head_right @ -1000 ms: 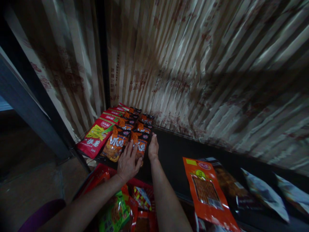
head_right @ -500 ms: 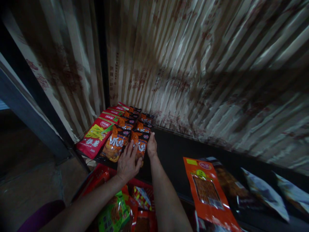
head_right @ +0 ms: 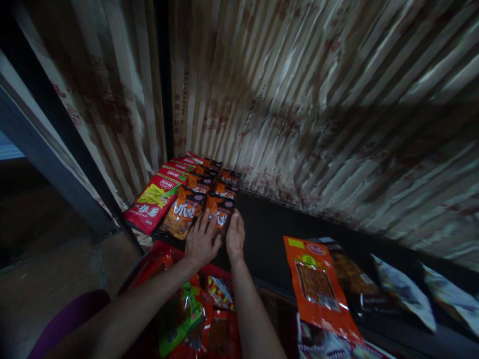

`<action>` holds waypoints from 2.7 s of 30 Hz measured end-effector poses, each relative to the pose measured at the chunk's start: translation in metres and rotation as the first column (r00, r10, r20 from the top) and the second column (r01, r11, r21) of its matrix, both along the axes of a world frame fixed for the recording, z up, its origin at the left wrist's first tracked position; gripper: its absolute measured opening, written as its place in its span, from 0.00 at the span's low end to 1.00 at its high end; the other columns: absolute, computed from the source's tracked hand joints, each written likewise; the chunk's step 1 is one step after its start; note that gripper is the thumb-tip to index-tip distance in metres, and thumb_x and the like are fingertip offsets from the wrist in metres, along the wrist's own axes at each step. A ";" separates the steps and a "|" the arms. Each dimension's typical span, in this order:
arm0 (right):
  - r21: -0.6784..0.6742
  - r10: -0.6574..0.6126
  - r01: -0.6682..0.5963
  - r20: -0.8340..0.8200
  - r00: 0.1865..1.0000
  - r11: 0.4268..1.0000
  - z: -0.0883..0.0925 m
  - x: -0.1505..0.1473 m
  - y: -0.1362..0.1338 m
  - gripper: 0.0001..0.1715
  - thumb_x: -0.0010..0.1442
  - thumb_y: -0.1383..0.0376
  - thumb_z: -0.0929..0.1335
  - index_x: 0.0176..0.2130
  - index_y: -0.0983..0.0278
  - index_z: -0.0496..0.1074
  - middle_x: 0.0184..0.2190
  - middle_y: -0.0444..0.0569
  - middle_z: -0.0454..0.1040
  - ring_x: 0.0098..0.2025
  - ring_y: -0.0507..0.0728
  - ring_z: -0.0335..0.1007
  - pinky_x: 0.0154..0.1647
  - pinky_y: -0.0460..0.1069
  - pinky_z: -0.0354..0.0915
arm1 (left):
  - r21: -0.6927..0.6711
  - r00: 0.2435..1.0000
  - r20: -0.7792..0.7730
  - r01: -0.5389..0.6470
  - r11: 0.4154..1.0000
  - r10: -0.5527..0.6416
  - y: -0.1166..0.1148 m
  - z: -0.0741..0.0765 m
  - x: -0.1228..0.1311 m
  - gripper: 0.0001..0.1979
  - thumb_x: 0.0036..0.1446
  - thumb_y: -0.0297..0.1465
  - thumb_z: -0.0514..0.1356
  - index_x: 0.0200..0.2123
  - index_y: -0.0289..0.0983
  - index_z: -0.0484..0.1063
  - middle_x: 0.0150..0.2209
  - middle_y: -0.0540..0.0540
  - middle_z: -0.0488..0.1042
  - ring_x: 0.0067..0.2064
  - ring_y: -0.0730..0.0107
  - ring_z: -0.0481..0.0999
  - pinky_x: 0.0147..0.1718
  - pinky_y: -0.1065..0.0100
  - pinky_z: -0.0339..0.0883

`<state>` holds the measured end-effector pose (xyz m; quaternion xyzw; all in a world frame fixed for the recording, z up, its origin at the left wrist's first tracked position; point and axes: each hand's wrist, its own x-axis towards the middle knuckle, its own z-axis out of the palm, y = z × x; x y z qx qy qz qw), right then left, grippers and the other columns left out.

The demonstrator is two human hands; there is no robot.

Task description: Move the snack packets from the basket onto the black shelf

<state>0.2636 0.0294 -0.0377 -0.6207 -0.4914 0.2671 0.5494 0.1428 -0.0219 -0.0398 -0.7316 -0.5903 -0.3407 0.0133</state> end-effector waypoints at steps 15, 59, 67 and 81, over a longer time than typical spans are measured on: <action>-0.031 0.111 -0.108 0.405 0.908 0.994 -0.006 -0.024 -0.105 0.38 0.63 0.46 0.51 0.60 0.64 0.63 0.63 0.55 0.59 0.67 0.60 0.48 0.66 0.60 0.46 | 0.073 0.998 -0.034 0.051 0.996 -0.049 -0.067 -0.020 -0.019 0.30 0.58 0.27 0.51 0.64 0.30 0.50 0.67 0.32 0.48 0.69 0.53 0.42 0.62 0.49 0.52; 0.137 0.071 -0.164 0.517 0.853 0.977 -0.033 -0.054 -0.175 0.25 0.65 0.56 0.58 0.54 0.65 0.69 0.59 0.58 0.66 0.60 0.61 0.63 0.59 0.61 0.63 | 0.227 1.000 0.009 -0.024 0.974 0.022 -0.067 -0.029 -0.101 0.18 0.58 0.25 0.55 0.52 0.37 0.70 0.64 0.34 0.55 0.67 0.47 0.46 0.57 0.44 0.56; 0.293 0.012 -0.354 0.755 0.655 0.888 0.054 -0.073 -0.062 0.24 0.66 0.62 0.57 0.57 0.64 0.66 0.61 0.55 0.63 0.65 0.58 0.54 0.64 0.60 0.56 | 0.169 0.999 0.028 0.030 0.985 -0.035 -0.057 -0.022 -0.100 0.18 0.58 0.27 0.54 0.51 0.34 0.69 0.64 0.34 0.55 0.69 0.48 0.42 0.61 0.42 0.49; -0.434 0.449 -0.114 0.859 0.246 0.894 0.116 -0.144 0.084 0.37 0.67 0.48 0.46 0.59 0.58 0.66 0.66 0.48 0.56 0.69 0.68 0.37 0.66 0.65 0.41 | 0.176 1.000 0.016 0.003 0.984 -0.006 -0.044 -0.027 -0.101 0.28 0.58 0.37 0.57 0.62 0.44 0.59 0.62 0.38 0.61 0.66 0.51 0.53 0.61 0.47 0.50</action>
